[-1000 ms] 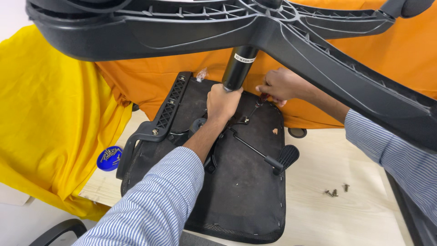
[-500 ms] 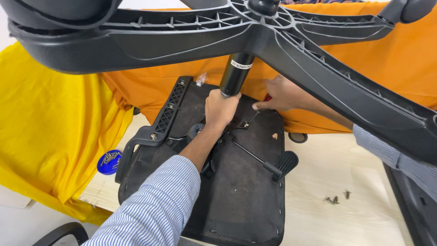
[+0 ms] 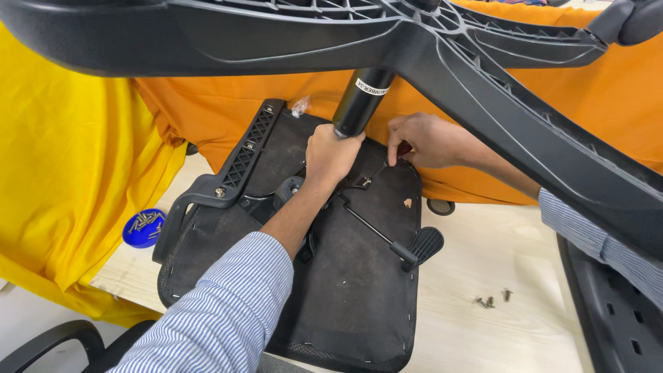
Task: The person removes the chair base from the seat by unscrewing fasteners with a screwdriver, then detaches the base and sets it aside. The person continues to remove screws from the underside of the seat, placing them on the table.
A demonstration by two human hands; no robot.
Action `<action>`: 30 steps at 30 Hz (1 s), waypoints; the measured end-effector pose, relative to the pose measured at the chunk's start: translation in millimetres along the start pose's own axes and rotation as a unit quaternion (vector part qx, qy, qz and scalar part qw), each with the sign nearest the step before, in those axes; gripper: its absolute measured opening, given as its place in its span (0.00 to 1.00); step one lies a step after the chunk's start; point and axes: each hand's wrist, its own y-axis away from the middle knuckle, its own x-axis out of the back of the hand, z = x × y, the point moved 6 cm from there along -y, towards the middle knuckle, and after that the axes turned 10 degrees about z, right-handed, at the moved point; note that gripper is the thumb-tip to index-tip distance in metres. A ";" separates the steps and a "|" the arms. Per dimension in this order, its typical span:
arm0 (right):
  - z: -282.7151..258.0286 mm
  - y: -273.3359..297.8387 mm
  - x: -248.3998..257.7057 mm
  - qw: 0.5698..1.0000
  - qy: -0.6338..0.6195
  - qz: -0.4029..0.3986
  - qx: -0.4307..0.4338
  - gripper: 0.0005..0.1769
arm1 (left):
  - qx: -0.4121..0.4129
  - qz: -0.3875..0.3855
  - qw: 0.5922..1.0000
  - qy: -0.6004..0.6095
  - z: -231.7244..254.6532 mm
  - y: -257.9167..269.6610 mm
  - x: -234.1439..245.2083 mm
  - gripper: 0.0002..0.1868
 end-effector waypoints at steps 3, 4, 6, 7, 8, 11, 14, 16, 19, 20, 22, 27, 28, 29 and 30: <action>-5.1 0.5 0.6 0.999 0.014 0.004 0.044 0.10 | -0.004 -0.001 1.000 -0.003 -1.1 0.1 0.2 0.17; -5.1 0.6 0.4 0.999 0.011 0.024 0.041 0.11 | -0.004 0.001 1.000 -0.001 -0.9 0.7 -0.9 0.17; 4.3 -0.8 -1.8 0.998 0.046 0.037 -0.034 0.14 | -0.007 0.006 1.000 -0.001 0.8 -0.1 -0.6 0.16; 12.0 -3.3 -4.5 0.991 0.084 0.025 -0.102 0.17 | -0.005 0.006 1.000 -0.003 0.2 0.3 0.1 0.16; 19.9 -4.2 -6.1 0.978 0.122 0.013 -0.168 0.22 | -0.003 0.006 1.000 -0.005 -0.3 0.9 0.3 0.16; 37.3 -8.5 -8.1 0.957 0.089 -0.050 -0.271 0.27 | -0.004 0.005 1.000 -0.007 -0.1 2.0 1.4 0.17; 34.6 -9.8 -4.1 0.981 0.053 -0.053 -0.181 0.15 | -0.007 0.003 1.000 -0.029 1.6 2.2 2.7 0.16; 26.0 -5.8 -3.8 0.996 0.031 -0.044 -0.072 0.12 | -0.004 -0.005 0.998 -0.059 0.6 2.7 2.8 0.16; 24.1 13.7 -8.3 0.999 0.030 -0.032 -0.014 0.12 | 0.008 -0.041 0.994 -0.099 1.7 -1.0 5.4 0.17; 24.2 23.9 -13.8 0.999 0.036 -0.031 -0.011 0.12 | 0.024 -0.064 0.993 -0.096 0.8 -0.9 6.1 0.17; 32.1 46.7 -21.7 0.998 -0.011 0.019 -0.057 0.16 | 0.043 -0.100 0.990 -0.089 1.5 -1.6 5.6 0.18; 68.8 131.6 -84.8 0.898 -0.189 0.184 -0.352 0.19 | 0.058 -0.161 0.981 -0.090 0.5 -3.3 5.2 0.16; 75.2 150.1 -104.5 0.856 -0.249 0.199 -0.408 0.19 | 0.047 -0.146 0.984 -0.088 -0.3 -4.2 6.6 0.16; 80.7 166.7 -126.5 0.839 -0.250 0.159 -0.457 0.19 | 0.033 -0.136 0.986 -0.088 -0.1 -4.9 5.8 0.16; 85.7 182.8 -147.0 0.818 -0.252 0.118 -0.504 0.19 | 0.019 -0.127 0.988 -0.089 0.4 -4.4 3.7 0.16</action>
